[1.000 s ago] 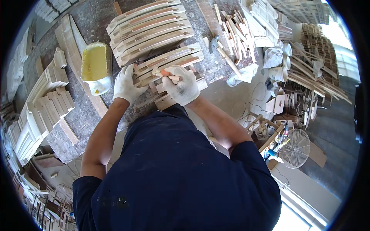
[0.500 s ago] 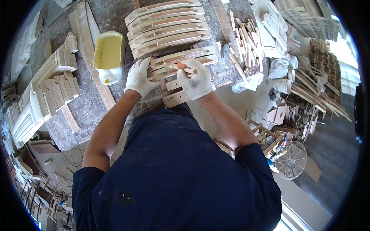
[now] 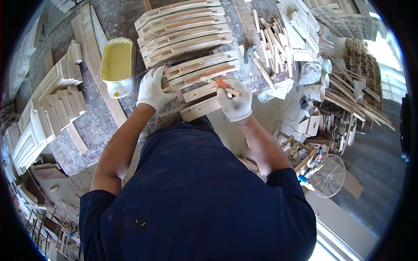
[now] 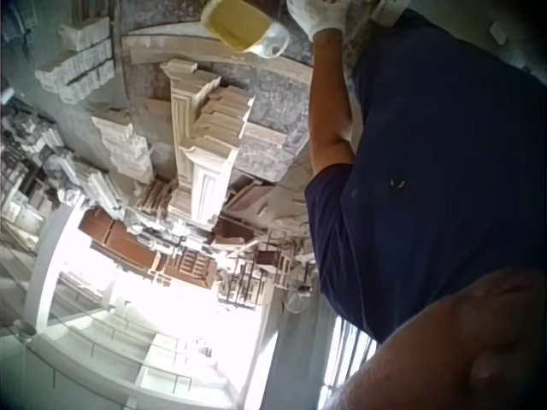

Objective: Applying glue to wooden pieces and securing them with a pneumatic nail gun to assemble furniture components.

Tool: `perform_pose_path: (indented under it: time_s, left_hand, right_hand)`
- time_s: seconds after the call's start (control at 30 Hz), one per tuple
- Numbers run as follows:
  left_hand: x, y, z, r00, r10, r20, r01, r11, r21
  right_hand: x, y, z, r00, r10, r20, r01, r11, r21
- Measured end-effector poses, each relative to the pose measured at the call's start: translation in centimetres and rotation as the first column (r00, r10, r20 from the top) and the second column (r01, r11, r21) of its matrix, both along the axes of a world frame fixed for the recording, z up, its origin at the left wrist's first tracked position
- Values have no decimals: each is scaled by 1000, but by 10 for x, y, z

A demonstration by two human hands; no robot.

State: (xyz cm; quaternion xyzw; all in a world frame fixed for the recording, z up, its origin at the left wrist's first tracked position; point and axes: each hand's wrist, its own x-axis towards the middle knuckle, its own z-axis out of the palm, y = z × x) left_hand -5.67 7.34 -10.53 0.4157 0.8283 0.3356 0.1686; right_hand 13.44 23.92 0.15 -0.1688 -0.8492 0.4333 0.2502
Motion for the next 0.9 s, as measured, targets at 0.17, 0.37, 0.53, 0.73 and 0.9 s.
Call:
perform_pose_path:
  time_s: [0.17, 0.37, 0.53, 0.73, 0.9]
  left_hand:
    - [2, 1, 5, 1000, 11, 23, -10, 999, -38]
    - [3, 1, 8, 999, 16, 50, -13, 998, -55]
    - [2, 2, 6, 999, 18, 45, -16, 998, -53]
    - [1, 1, 3, 1000, 16, 10, -16, 1000, -14]
    - [-1, 2, 7, 1000, 17, 24, -17, 1000, 4]
  right_hand:
    - [-2, -4, 3, 998, -11, -54, 10, 1000, -17]
    - [13, 18, 1, 1000, -22, 10, 24, 975, -220]
    - [10, 17, 1, 997, 60, 47, -54, 992, -117]
    - [31, 56, -3, 993, -116, 14, 117, 989, -88]
    - [24, 47, 5, 966, -200, 161, 227, 959, -170]
